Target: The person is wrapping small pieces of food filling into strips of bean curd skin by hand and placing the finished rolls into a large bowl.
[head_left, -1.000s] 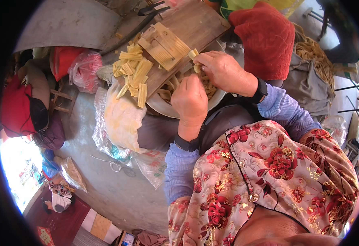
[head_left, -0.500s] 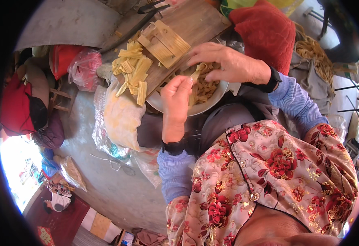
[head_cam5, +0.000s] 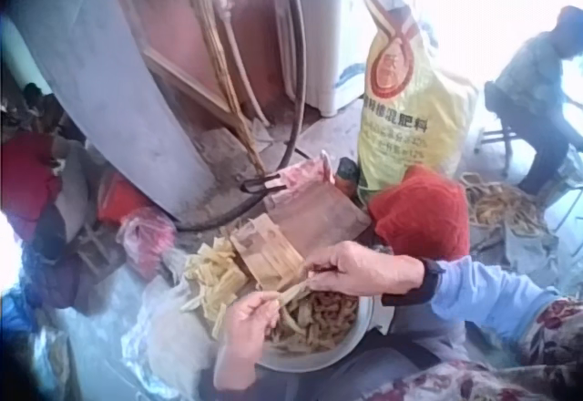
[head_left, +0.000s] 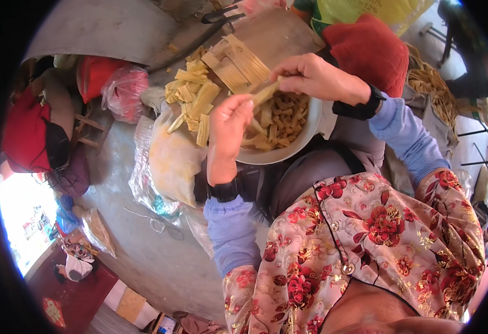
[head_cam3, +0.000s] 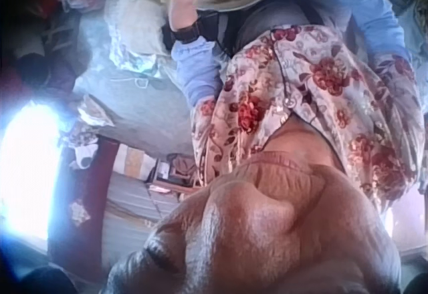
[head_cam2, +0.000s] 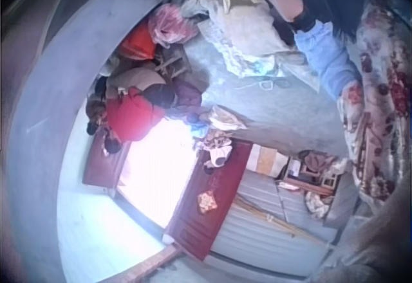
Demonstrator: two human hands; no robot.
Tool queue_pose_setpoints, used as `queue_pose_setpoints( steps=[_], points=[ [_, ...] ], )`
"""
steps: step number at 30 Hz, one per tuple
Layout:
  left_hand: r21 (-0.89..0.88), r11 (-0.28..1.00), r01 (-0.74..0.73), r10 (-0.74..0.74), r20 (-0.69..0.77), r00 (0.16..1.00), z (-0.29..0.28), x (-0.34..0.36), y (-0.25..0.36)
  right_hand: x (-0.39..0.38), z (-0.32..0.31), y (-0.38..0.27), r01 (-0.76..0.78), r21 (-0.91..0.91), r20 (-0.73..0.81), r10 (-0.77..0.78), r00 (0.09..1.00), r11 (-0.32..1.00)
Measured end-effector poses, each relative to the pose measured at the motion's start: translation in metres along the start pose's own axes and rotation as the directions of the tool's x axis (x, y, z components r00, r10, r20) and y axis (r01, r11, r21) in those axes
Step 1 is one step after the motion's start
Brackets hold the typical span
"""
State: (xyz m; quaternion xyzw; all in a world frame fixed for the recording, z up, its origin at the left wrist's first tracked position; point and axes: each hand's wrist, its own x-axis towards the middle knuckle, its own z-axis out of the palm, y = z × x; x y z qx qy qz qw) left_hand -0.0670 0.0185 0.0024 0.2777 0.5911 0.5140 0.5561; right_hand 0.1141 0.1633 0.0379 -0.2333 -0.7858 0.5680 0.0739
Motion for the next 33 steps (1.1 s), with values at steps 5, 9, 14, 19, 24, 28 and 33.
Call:
queue_pose_setpoints(
  steps=[5,9,14,19,24,28,33],
  points=[
    [0.003,0.995,-0.098,0.097,-0.14,0.985,-0.015,0.029,0.006,0.036,0.009,0.011,0.164,-0.065,-0.216,-0.174,0.961,0.984],
    [-0.029,0.998,-0.047,0.04,-0.2,0.979,-0.014,0.046,0.0,0.052,0.011,0.025,0.193,-0.187,-0.274,-0.239,0.932,0.963],
    [0.765,0.643,-0.029,0.445,-0.343,0.827,-0.012,0.065,-0.012,0.073,0.021,0.051,0.01,-0.553,-0.271,-0.191,0.943,0.833],
    [0.692,0.711,-0.124,0.454,-0.317,0.832,-0.01,0.034,-0.019,0.037,0.006,0.047,0.147,-0.388,-0.182,-0.232,0.956,0.91],
    [0.163,0.983,-0.084,0.117,-0.204,0.972,0.021,0.012,-0.037,0.013,0.023,0.023,0.401,-0.47,-0.219,-0.545,0.81,0.786],
    [-0.341,0.939,0.042,-0.088,-0.122,0.989,0.053,0.004,-0.031,0.019,0.055,0.023,0.271,-0.58,-0.187,-0.449,0.874,0.769],
    [-0.058,0.982,0.179,-0.166,0.178,0.97,0.042,-0.039,0.013,0.016,0.017,0.023,0.144,-0.492,-0.375,-0.358,0.855,0.859]
  ],
)
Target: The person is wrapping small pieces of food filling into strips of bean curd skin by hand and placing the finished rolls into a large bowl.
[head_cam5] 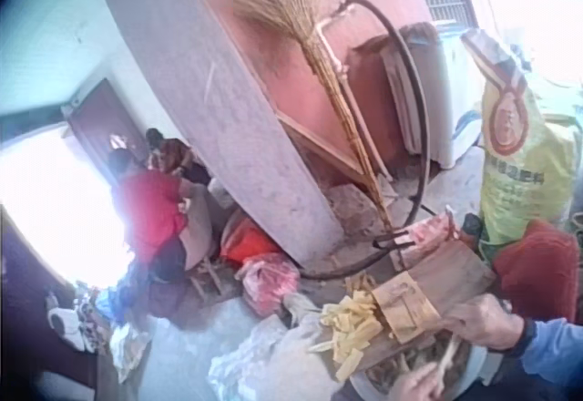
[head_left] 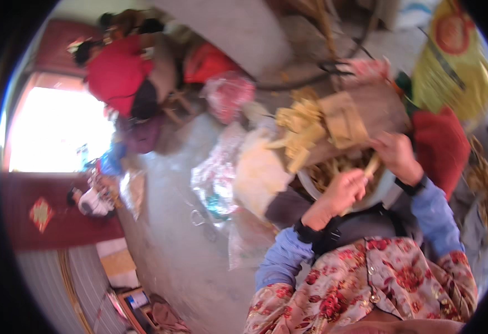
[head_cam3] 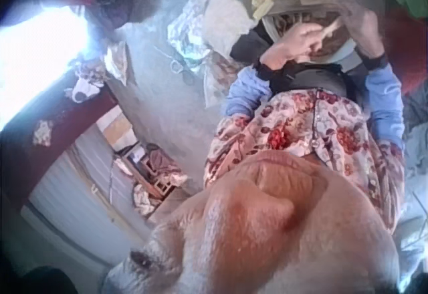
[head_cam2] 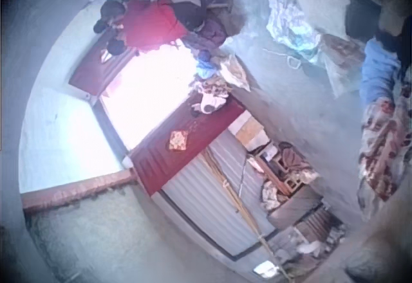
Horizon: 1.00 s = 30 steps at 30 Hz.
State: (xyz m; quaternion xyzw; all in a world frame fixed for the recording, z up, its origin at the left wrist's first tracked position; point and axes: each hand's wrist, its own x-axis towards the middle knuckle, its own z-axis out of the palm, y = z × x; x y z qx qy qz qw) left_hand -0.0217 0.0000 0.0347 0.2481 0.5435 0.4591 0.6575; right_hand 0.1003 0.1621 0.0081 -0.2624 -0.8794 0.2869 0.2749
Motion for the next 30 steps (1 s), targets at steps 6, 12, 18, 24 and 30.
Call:
queue_pose_setpoints(
  steps=[6,12,18,24,30],
  points=[
    [0.439,0.851,-0.288,0.402,-0.191,0.896,-0.042,0.024,-0.01,-0.026,-0.028,-0.067,-0.499,0.428,0.751,0.01,0.66,0.754],
    [-0.022,0.942,-0.336,0.331,-0.119,0.936,0.018,0.036,-0.042,-0.022,-0.007,-0.056,-0.55,0.707,0.376,0.423,0.825,0.444],
    [-0.14,0.912,-0.385,0.362,-0.162,0.918,0.038,0.043,-0.029,-0.027,-0.005,-0.028,0.019,0.134,-0.085,-0.007,0.996,0.991],
    [-0.25,0.959,-0.135,0.147,0.028,0.989,-0.006,0.029,-0.04,-0.035,0.012,-0.031,0.038,0.029,0.03,-0.039,0.999,0.999],
    [0.956,0.088,-0.28,0.754,0.12,0.646,0.003,0.032,-0.042,-0.061,0.013,-0.01,-0.092,0.049,0.16,0.083,0.984,0.995]
  ],
)
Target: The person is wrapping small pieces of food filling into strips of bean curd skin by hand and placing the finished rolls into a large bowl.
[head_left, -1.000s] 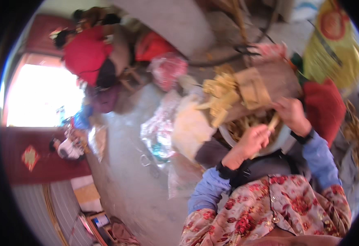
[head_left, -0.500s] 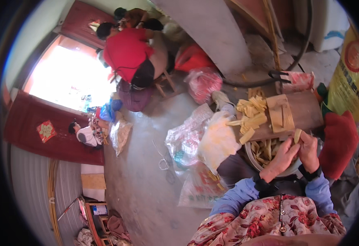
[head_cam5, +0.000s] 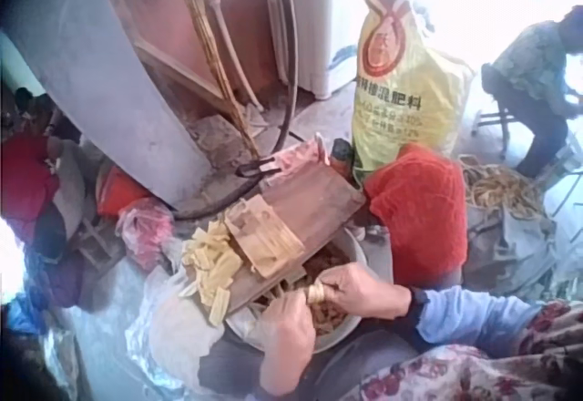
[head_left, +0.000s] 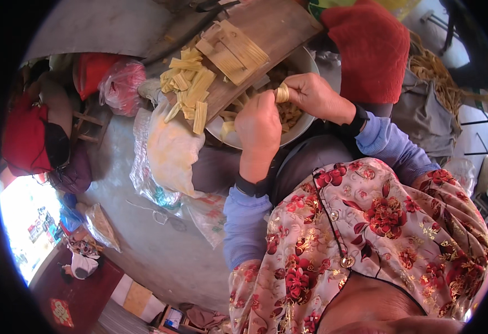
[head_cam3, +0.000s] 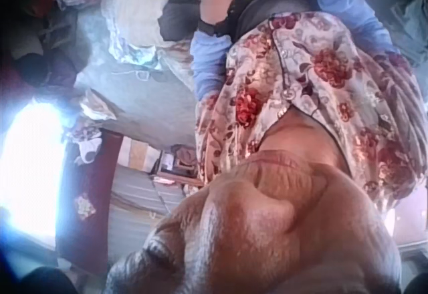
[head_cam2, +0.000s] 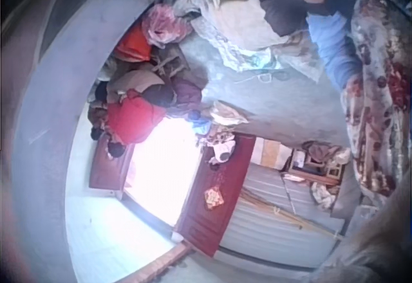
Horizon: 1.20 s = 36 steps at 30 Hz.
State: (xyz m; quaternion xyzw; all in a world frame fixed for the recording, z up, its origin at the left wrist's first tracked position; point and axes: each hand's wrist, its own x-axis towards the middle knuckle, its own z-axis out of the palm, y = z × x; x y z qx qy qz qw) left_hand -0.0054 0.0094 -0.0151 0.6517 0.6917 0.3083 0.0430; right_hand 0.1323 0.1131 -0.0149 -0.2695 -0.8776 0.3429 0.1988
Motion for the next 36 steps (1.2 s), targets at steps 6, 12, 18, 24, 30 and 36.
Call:
queue_pose_setpoints(
  steps=[6,12,18,24,30,36],
  points=[
    [-0.004,1.0,0.017,-0.017,-0.201,0.979,0.013,-0.002,0.004,0.003,0.013,0.006,-0.687,0.679,0.586,0.374,0.719,0.257],
    [-0.347,0.935,0.079,-0.123,-0.107,0.987,0.013,-0.003,0.003,0.003,0.014,0.008,-0.641,0.763,0.636,0.284,0.717,-0.09],
    [-0.423,0.862,0.279,-0.294,0.029,0.955,0.012,0.016,0.01,0.005,0.025,0.014,-0.46,0.745,0.308,0.363,0.879,0.483],
    [-0.666,0.532,0.522,-0.586,0.155,0.795,0.031,0.016,-0.008,0.007,0.021,0.0,-0.196,0.608,-0.048,0.283,0.958,0.769],
    [-0.655,-0.202,0.728,-0.434,0.726,0.533,0.009,-0.014,0.031,0.019,0.012,0.02,-0.359,0.923,0.178,0.678,0.714,0.136],
    [-0.391,0.83,0.398,-0.376,0.137,0.917,0.0,-0.034,-0.001,0.024,-0.027,0.019,-0.226,0.48,-0.186,0.35,0.918,0.848]
  ],
)
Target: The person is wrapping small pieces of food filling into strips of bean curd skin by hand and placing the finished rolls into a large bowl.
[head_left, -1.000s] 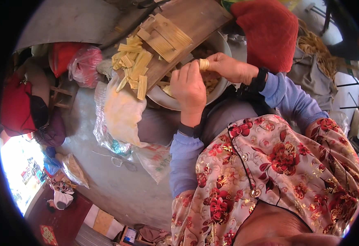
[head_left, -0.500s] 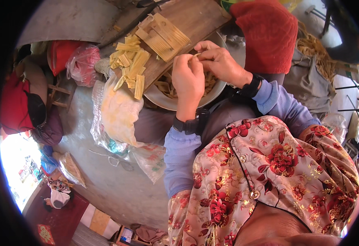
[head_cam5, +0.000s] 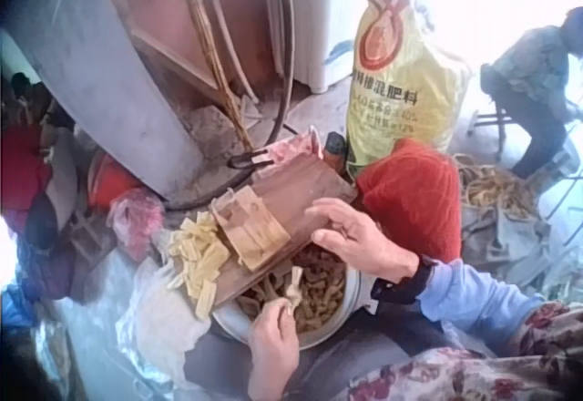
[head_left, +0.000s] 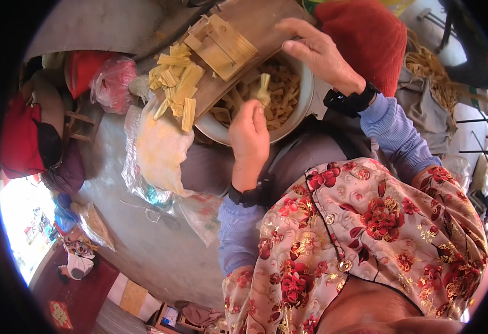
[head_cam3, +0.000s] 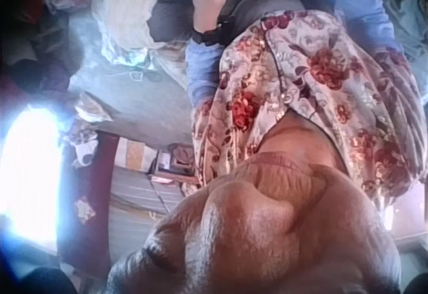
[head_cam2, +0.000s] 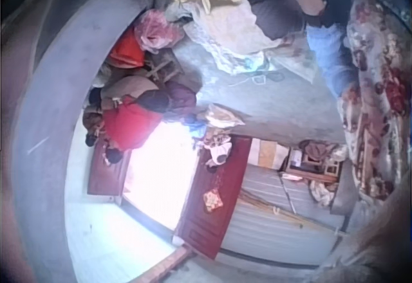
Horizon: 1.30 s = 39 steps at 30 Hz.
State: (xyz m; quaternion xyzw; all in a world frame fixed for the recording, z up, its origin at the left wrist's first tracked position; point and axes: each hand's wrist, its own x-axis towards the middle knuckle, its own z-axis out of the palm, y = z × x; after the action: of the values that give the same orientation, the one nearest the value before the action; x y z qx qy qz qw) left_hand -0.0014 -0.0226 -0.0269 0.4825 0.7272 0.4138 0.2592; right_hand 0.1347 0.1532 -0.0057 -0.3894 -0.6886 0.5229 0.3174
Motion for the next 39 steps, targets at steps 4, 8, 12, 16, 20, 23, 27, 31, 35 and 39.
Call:
queue_pose_setpoints(
  steps=[4,8,12,16,20,23,27,31,35,39],
  points=[
    [0.284,0.923,-0.258,0.287,-0.065,0.956,-0.007,0.016,0.015,-0.003,0.001,-0.015,0.514,-0.286,0.48,-0.343,0.807,0.808],
    [0.497,0.777,-0.386,0.457,-0.024,0.889,-0.01,0.023,0.02,-0.005,-0.001,-0.018,0.579,-0.399,0.601,-0.274,0.751,0.711],
    [0.558,0.72,-0.411,0.513,-0.03,0.858,-0.011,0.024,0.018,-0.006,0.002,-0.045,0.497,-0.197,0.554,-0.322,0.768,0.845],
    [0.251,0.897,-0.363,0.384,-0.041,0.922,-0.01,0.023,0.021,-0.001,0.012,-0.044,-0.218,-0.117,0.729,0.233,0.644,0.969],
    [-0.312,0.945,0.101,-0.04,0.199,0.979,-0.019,0.014,0.019,0.001,-0.01,-0.043,-0.193,-0.255,0.769,0.32,0.553,0.947],
    [-0.408,0.888,0.212,-0.103,0.273,0.957,-0.022,0.015,0.02,-0.007,-0.006,-0.034,0.044,-0.146,0.746,0.08,0.661,0.988],
    [-0.503,0.825,0.257,-0.122,0.284,0.951,-0.024,0.021,0.012,-0.01,-0.008,-0.037,0.503,-0.301,0.599,-0.25,0.761,0.81],
    [-0.514,0.81,0.285,-0.131,0.315,0.94,-0.025,0.024,0.004,-0.002,-0.028,-0.031,0.535,-0.368,0.718,-0.133,0.683,0.76],
    [-0.51,0.818,0.266,-0.105,0.322,0.941,-0.023,0.023,0.001,0.0,-0.03,-0.023,0.632,-0.307,0.729,-0.251,0.637,0.712],
    [-0.488,0.821,0.298,-0.128,0.35,0.928,-0.022,0.028,0.013,0.001,-0.013,-0.036,0.775,-0.237,0.558,-0.571,0.602,0.586]
  ],
)
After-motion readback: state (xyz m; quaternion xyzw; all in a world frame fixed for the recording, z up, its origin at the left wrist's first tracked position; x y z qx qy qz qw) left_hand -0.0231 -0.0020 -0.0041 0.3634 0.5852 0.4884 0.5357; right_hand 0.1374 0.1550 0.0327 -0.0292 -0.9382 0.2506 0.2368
